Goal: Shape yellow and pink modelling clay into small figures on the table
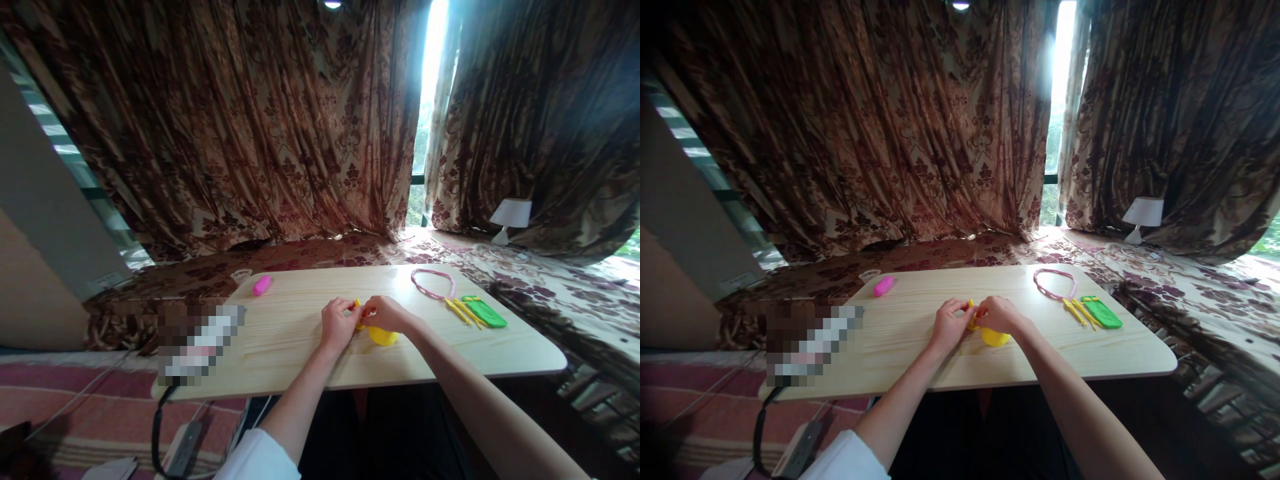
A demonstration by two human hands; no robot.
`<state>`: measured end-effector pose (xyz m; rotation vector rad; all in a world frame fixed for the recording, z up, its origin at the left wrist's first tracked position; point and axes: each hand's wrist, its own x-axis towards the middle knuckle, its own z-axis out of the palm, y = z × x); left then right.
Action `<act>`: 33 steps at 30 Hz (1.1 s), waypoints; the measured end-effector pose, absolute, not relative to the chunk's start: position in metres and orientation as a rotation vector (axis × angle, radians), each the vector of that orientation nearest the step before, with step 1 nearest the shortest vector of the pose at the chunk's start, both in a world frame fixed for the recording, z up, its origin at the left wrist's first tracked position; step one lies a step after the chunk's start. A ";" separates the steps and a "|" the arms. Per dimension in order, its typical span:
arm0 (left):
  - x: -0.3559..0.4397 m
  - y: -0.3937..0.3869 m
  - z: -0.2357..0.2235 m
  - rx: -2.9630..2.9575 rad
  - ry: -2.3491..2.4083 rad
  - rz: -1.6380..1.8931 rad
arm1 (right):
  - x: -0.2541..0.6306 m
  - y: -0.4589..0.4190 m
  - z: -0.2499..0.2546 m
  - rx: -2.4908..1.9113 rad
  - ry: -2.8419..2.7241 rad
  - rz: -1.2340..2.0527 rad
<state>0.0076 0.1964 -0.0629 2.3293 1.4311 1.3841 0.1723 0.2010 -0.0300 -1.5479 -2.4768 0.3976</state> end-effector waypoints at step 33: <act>0.014 0.185 -0.049 2.331 1.557 1.490 | 0.172 0.200 -0.030 -1.520 -2.473 0.437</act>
